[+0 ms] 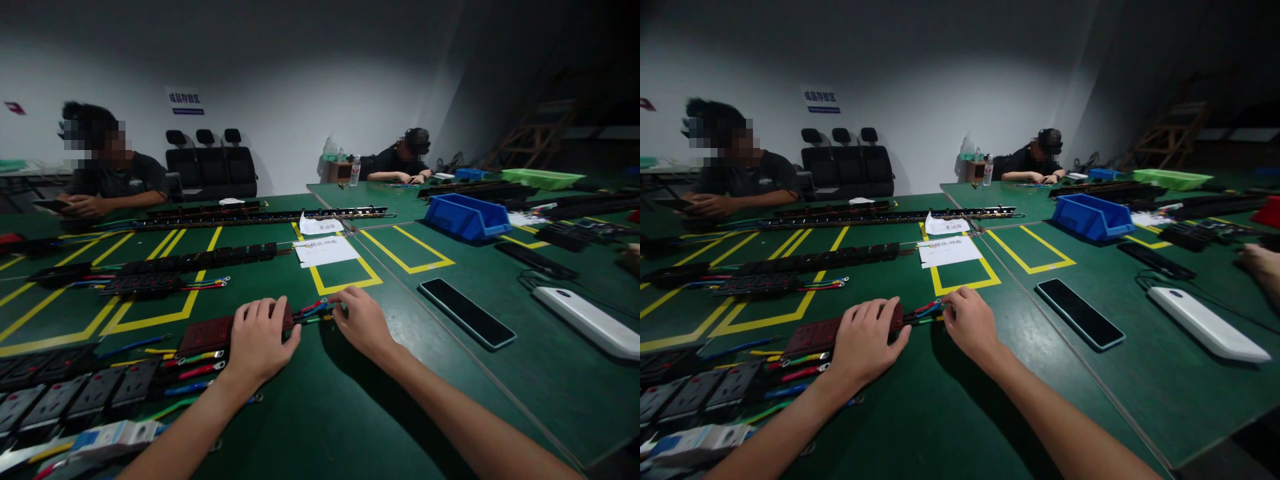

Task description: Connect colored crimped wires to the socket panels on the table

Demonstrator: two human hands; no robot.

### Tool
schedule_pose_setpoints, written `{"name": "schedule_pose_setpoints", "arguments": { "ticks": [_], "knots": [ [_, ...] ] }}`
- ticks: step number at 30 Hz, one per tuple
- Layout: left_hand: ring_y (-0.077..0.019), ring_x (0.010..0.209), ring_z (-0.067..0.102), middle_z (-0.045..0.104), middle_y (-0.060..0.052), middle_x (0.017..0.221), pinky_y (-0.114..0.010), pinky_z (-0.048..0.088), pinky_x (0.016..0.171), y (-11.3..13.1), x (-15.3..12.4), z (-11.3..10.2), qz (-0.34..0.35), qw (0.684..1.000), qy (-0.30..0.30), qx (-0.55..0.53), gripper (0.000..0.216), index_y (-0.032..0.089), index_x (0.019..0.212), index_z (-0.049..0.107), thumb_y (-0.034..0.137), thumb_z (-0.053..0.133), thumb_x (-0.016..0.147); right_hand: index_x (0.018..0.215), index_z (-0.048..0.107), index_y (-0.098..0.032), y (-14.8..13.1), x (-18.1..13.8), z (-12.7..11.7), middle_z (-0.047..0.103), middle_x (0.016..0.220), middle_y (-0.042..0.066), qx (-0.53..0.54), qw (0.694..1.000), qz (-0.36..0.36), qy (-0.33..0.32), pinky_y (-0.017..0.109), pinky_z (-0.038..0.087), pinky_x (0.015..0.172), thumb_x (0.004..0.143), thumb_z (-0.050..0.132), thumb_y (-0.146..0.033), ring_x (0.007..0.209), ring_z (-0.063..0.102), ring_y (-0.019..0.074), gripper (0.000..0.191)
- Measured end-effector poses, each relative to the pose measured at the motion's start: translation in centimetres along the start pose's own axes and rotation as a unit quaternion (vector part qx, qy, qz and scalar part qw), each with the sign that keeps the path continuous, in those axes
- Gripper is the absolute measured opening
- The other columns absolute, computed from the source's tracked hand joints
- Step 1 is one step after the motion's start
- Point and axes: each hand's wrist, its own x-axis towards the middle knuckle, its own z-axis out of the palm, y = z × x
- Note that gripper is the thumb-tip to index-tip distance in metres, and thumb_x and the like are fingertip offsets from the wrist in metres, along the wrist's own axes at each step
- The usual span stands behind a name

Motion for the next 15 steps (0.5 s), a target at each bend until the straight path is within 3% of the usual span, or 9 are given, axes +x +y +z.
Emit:
{"name": "schedule_pose_setpoints", "arguments": {
  "ticks": [5, 15],
  "knots": [
    [-0.0334, 0.099, 0.061, 0.068, -0.016, 0.109, -0.051, 0.045, 0.086, -0.05, 0.04, 0.05, -0.005, 1.0, -0.006, 0.002, 0.049, 0.015, 0.125, 0.063, 0.05, 0.046, 0.095, 0.097, 0.075, -0.024, 0.04, 0.05, -0.09, 0.066, 0.095, 0.007, -0.029, 0.999, 0.002, -0.029, 0.031, 0.044, 0.078, 0.088, 0.057, -0.016, 0.095, 0.06, 0.0214, 0.022],
    [-0.0342, 0.106, 0.059, 0.066, -0.018, 0.117, -0.049, 0.045, 0.087, -0.04, -0.12, 0.07, 0.029, 0.999, -0.004, 0.017, 0.058, 0.013, 0.135, 0.058, 0.056, 0.047, 0.098, 0.097, 0.073, -0.021, 0.12, 0.26, -0.13, 0.067, 0.095, 0.007, -0.044, 0.998, 0.014, -0.03, 0.03, 0.041, 0.077, 0.093, 0.052, -0.02, 0.094, 0.059, 0.0209, 0.021]
  ]
}}
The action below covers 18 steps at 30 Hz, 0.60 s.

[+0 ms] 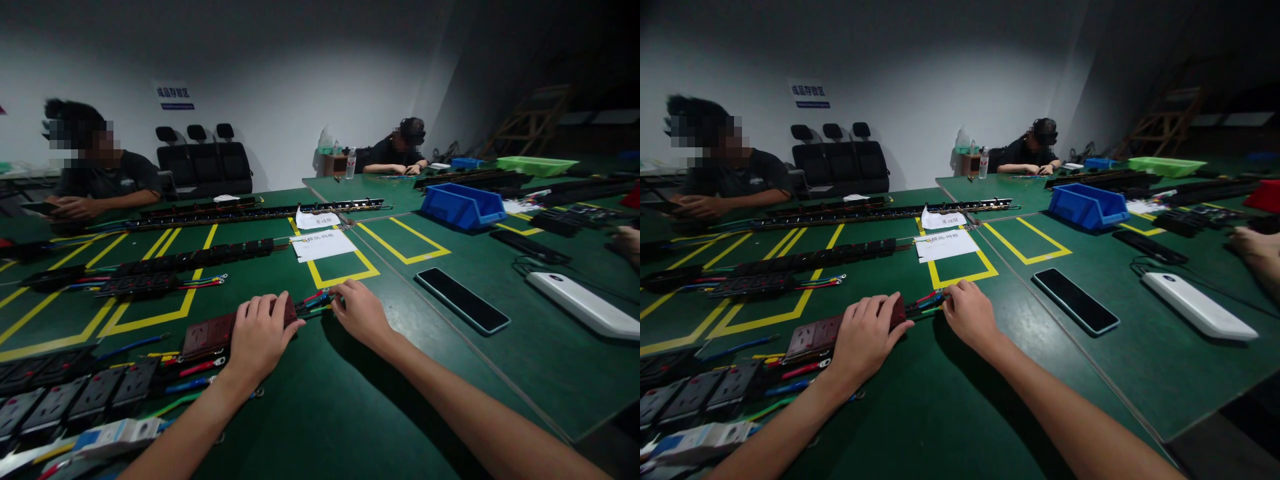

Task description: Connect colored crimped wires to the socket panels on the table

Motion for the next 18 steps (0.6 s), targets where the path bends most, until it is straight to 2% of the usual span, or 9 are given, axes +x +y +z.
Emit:
{"name": "schedule_pose_setpoints", "arguments": {
  "ticks": [5, 8, 10, 14, 16, 18],
  "knots": [
    [-0.034, 0.107, 0.058, 0.065, -0.018, 0.119, -0.05, 0.044, 0.09, -0.1, -0.1, -0.2, -0.002, 0.999, 0.043, 0.004, 0.06, 0.015, 0.136, 0.058, 0.059, 0.042, 0.099, 0.083, 0.069, -0.021, -0.3, 0.0, -0.4, 0.066, 0.087, 0.007, 0.033, 0.999, -0.009, 0.027, 0.029, 0.04, 0.078, 0.105, 0.035, -0.035, 0.089, 0.059, 0.0194, 0.043],
    [-0.0341, 0.109, 0.058, 0.065, -0.018, 0.121, -0.05, 0.043, 0.092, -0.3, -0.2, -0.2, -0.008, 0.998, 0.067, 0.007, 0.062, 0.016, 0.137, 0.057, 0.062, 0.041, 0.099, 0.08, 0.069, -0.019, -0.3, 0.0, -0.2, 0.067, 0.085, 0.007, 0.121, 0.992, -0.003, 0.036, 0.03, 0.042, 0.078, 0.105, 0.032, -0.042, 0.087, 0.06, 0.0195, 0.05],
    [-0.0345, 0.11, 0.057, 0.065, -0.019, 0.122, -0.05, 0.043, 0.092, -0.4, -0.3, -0.2, -0.013, 0.996, 0.084, 0.012, 0.064, 0.015, 0.138, 0.056, 0.063, 0.042, 0.098, 0.082, 0.071, -0.018, -0.2, 0.1, 0.1, 0.069, 0.084, 0.007, 0.221, 0.974, 0.022, 0.041, 0.03, 0.044, 0.076, 0.104, 0.031, -0.048, 0.082, 0.061, 0.0194, 0.054],
    [-0.0344, 0.108, 0.057, 0.064, -0.019, 0.12, -0.049, 0.041, 0.092, -0.4, -0.5, -0.2, -0.013, 0.993, 0.119, 0.022, 0.065, 0.013, 0.138, 0.056, 0.063, 0.044, 0.097, 0.085, 0.075, -0.015, 0.1, 0.6, 0.6, 0.071, 0.079, 0.009, 0.409, 0.906, 0.107, 0.012, 0.028, 0.045, 0.062, 0.098, 0.031, -0.064, 0.069, 0.061, 0.0185, 0.066],
    [-0.0343, 0.108, 0.057, 0.065, -0.018, 0.12, -0.049, 0.041, 0.093, -0.4, -0.5, -0.2, -0.01, 0.992, 0.128, 0.02, 0.064, 0.013, 0.137, 0.057, 0.062, 0.045, 0.097, 0.083, 0.075, -0.014, 0.3, 0.8, 0.8, 0.07, 0.074, 0.009, 0.453, 0.881, 0.133, -0.009, 0.026, 0.042, 0.055, 0.093, 0.033, -0.07, 0.063, 0.059, 0.0172, 0.07],
    [-0.034, 0.108, 0.057, 0.065, -0.018, 0.12, -0.049, 0.041, 0.093, -0.4, -0.5, -0.2, -0.007, 0.992, 0.127, 0.016, 0.063, 0.014, 0.137, 0.057, 0.062, 0.044, 0.098, 0.079, 0.074, -0.015, 0.4, 0.9, 0.8, 0.068, 0.069, 0.008, 0.463, 0.875, 0.144, -0.008, 0.025, 0.039, 0.05, 0.09, 0.038, -0.073, 0.059, 0.056, 0.0152, 0.069]
  ]
}}
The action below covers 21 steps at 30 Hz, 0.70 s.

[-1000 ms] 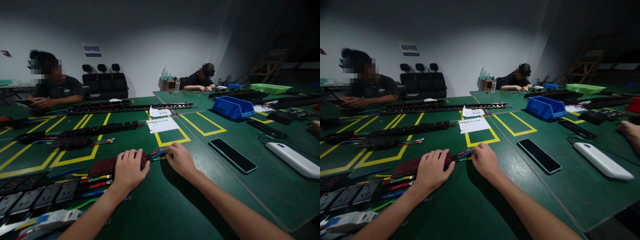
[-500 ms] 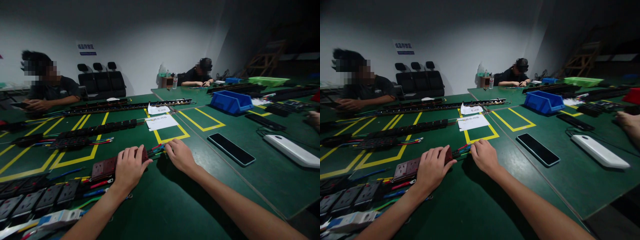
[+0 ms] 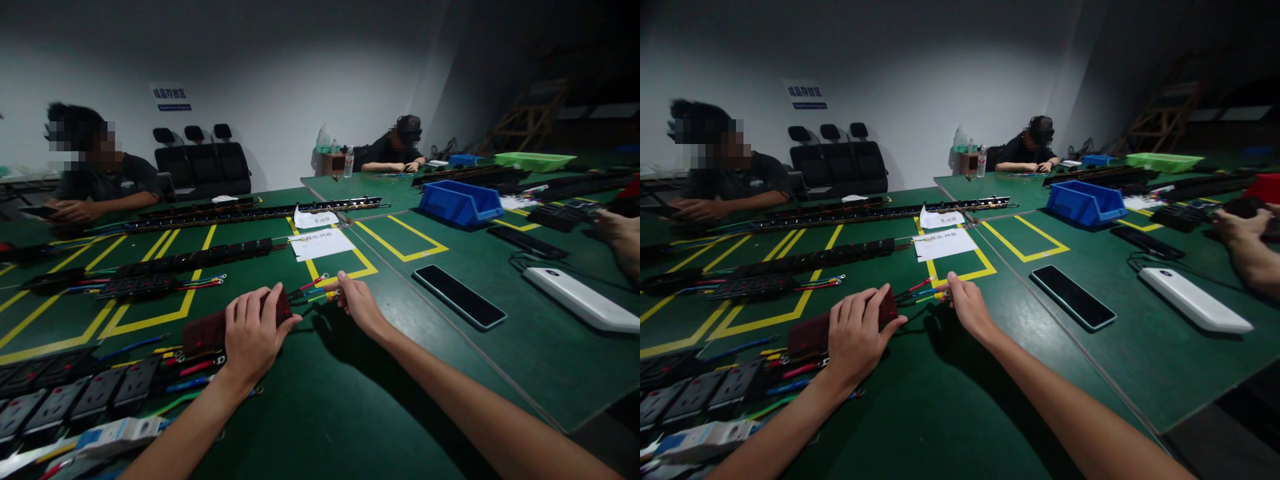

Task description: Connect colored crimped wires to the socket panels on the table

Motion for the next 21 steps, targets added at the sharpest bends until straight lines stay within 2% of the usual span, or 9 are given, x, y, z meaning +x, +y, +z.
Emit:
{"name": "schedule_pose_setpoints", "arguments": {
  "ticks": [4, 9, 12, 15, 18, 21],
  "knots": [
    [-0.0332, 0.11, 0.057, 0.065, -0.018, 0.12, -0.048, 0.041, 0.094, 0.1, 0.1, 0.0, 0.004, 1.0, -0.017, -0.011, 0.063, 0.014, 0.138, 0.056, 0.062, 0.042, 0.098, 0.074, 0.067, -0.017, 0.1, 0.2, -0.2, 0.063, 0.064, 0.002, 0.002, 0.999, -0.006, 0.035, 0.021, 0.033, 0.043, 0.083, 0.057, -0.063, 0.051, 0.05, 0.0108, 0.047],
    [-0.0326, 0.11, 0.057, 0.065, -0.018, 0.12, -0.048, 0.041, 0.095, 0.2, 0.1, 0.0, 0.012, 1.0, -0.019, -0.021, 0.063, 0.013, 0.138, 0.057, 0.06, 0.043, 0.099, 0.075, 0.062, -0.018, -0.2, 0.7, -0.6, 0.056, 0.059, -0.004, 0.125, 0.99, 0.061, 0.016, 0.018, 0.031, 0.038, 0.069, 0.074, -0.043, 0.045, 0.045, 0.0074, 0.029],
    [-0.0321, 0.108, 0.058, 0.065, -0.018, 0.119, -0.048, 0.042, 0.094, 0.2, 0.1, 0.2, 0.016, 1.0, -0.005, -0.019, 0.063, 0.013, 0.137, 0.057, 0.061, 0.044, 0.098, 0.079, 0.065, -0.016, -0.5, 0.6, -0.5, 0.06, 0.063, -0.002, 0.165, 0.983, 0.08, -0.004, 0.017, 0.035, 0.038, 0.069, 0.075, -0.036, 0.047, 0.051, 0.0077, 0.024],
    [-0.032, 0.106, 0.059, 0.066, -0.017, 0.116, -0.048, 0.043, 0.092, 0.2, 0.1, 0.4, 0.024, 0.999, 0.018, -0.014, 0.063, 0.012, 0.135, 0.059, 0.061, 0.045, 0.098, 0.082, 0.068, -0.014, -0.9, 0.2, -0.2, 0.067, 0.07, 0.003, 0.198, 0.973, 0.118, -0.026, 0.019, 0.042, 0.041, 0.075, 0.07, -0.033, 0.051, 0.059, 0.0105, 0.02],
    [-0.0319, 0.106, 0.059, 0.066, -0.017, 0.115, -0.047, 0.042, 0.091, 0.2, 0.1, 0.5, 0.026, 0.999, 0.028, -0.013, 0.063, 0.011, 0.134, 0.059, 0.061, 0.046, 0.098, 0.095, 0.068, -0.016, -1.6, -0.3, -0.1, 0.074, 0.084, 0.007, 0.249, 0.956, 0.144, -0.054, 0.021, 0.05, 0.048, 0.082, 0.065, -0.027, 0.062, 0.068, 0.0146, 0.018],
    [-0.0317, 0.106, 0.058, 0.066, -0.017, 0.115, -0.047, 0.042, 0.092, 0.2, 0.0, 0.4, 0.023, 0.999, 0.028, -0.015, 0.063, 0.012, 0.134, 0.06, 0.061, 0.045, 0.098, 0.104, 0.064, -0.019, -2.2, -0.5, -0.2, 0.076, 0.085, 0.008, 0.274, 0.943, 0.179, -0.062, 0.021, 0.052, 0.05, 0.085, 0.06, -0.02, 0.066, 0.07, 0.0154, 0.019]
  ]
}}
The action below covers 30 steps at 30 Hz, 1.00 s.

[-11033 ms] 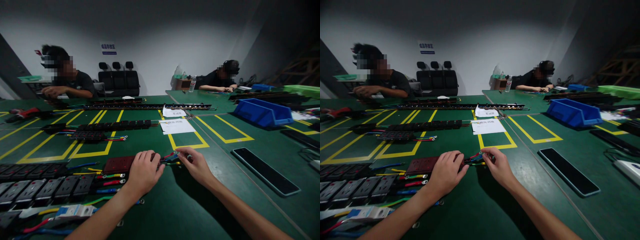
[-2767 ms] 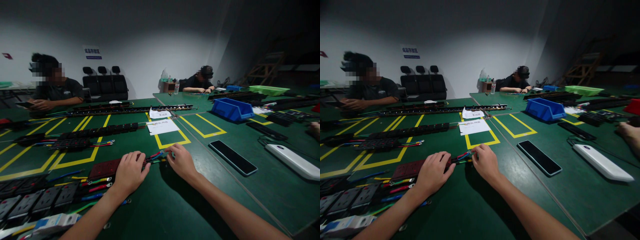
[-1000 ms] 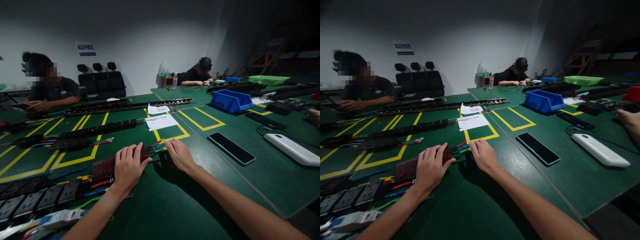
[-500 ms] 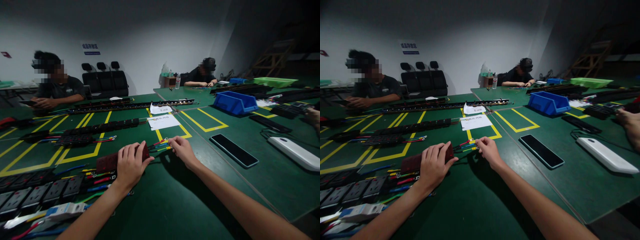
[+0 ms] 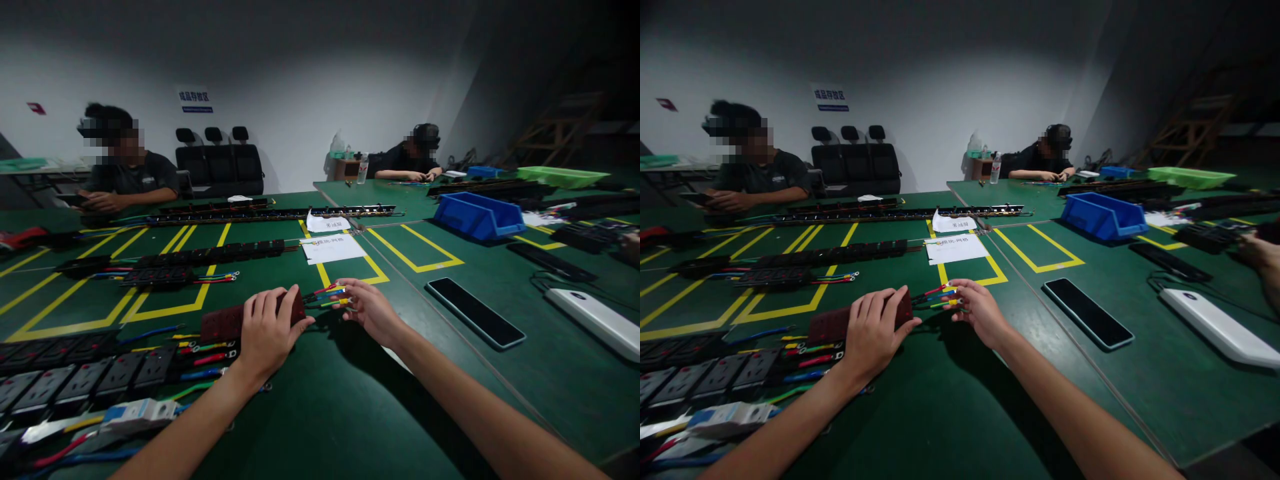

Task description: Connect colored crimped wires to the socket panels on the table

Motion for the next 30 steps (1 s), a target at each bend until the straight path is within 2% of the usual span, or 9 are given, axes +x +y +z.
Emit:
{"name": "schedule_pose_setpoints", "arguments": {
  "ticks": [5, 12, 18, 24, 30],
  "knots": [
    [-0.0314, 0.106, 0.059, 0.066, -0.017, 0.115, -0.047, 0.041, 0.093, 0.0, 0.0, -0.2, -0.002, 1.0, 0.005, -0.007, 0.062, 0.012, 0.134, 0.06, 0.06, 0.045, 0.098, 0.11, 0.061, -0.02, -0.4, -0.3, 0.3, 0.076, 0.082, 0.007, 0.029, 0.999, 0.041, 0.017, 0.015, 0.045, 0.045, 0.087, 0.058, -0.012, 0.059, 0.066, 0.0108, 0.024],
    [-0.0312, 0.106, 0.059, 0.066, -0.017, 0.115, -0.046, 0.041, 0.092, 0.0, 0.0, -0.3, 0.013, 0.999, 0.028, -0.014, 0.062, 0.011, 0.133, 0.06, 0.06, 0.045, 0.098, 0.101, 0.062, -0.018, -0.3, -0.2, 0.4, 0.073, 0.075, 0.005, 0.064, 0.996, 0.056, 0.002, 0.012, 0.035, 0.037, 0.085, 0.056, -0.01, 0.047, 0.055, 0.007, 0.019],
    [-0.0316, 0.106, 0.059, 0.066, -0.017, 0.116, -0.048, 0.042, 0.093, 0.1, 0.0, -0.2, 0.011, 1.0, -0.002, -0.015, 0.061, 0.012, 0.134, 0.06, 0.059, 0.044, 0.099, 0.098, 0.064, -0.018, -0.1, -0.2, 0.3, 0.072, 0.076, 0.005, 0.018, 0.999, 0.034, 0.016, 0.014, 0.037, 0.039, 0.083, 0.059, -0.017, 0.047, 0.055, 0.0075, 0.016],
    [-0.0317, 0.106, 0.059, 0.066, -0.016, 0.118, -0.049, 0.044, 0.092, 0.1, 0.0, -0.1, 0.006, 0.999, -0.033, -0.023, 0.06, 0.013, 0.135, 0.059, 0.059, 0.043, 0.099, 0.095, 0.065, -0.018, 0.5, 0.1, 0.1, 0.072, 0.078, 0.005, -0.059, 0.997, 0.005, 0.048, 0.014, 0.03, 0.037, 0.078, 0.061, -0.023, 0.047, 0.056, 0.0082, 0.019],
    [-0.0315, 0.109, 0.059, 0.066, -0.015, 0.12, -0.049, 0.045, 0.092, 0.2, 0.1, -0.1, -0.004, 0.997, -0.072, -0.024, 0.06, 0.015, 0.136, 0.058, 0.059, 0.043, 0.099, 0.09, 0.066, -0.018, 1.6, 1.1, -0.5, 0.066, 0.075, 0.001, -0.174, 0.975, -0.107, 0.089, 0.02, 0.035, 0.041, 0.073, 0.058, -0.029, 0.053, 0.051, 0.0109, 0.022]
  ]
}}
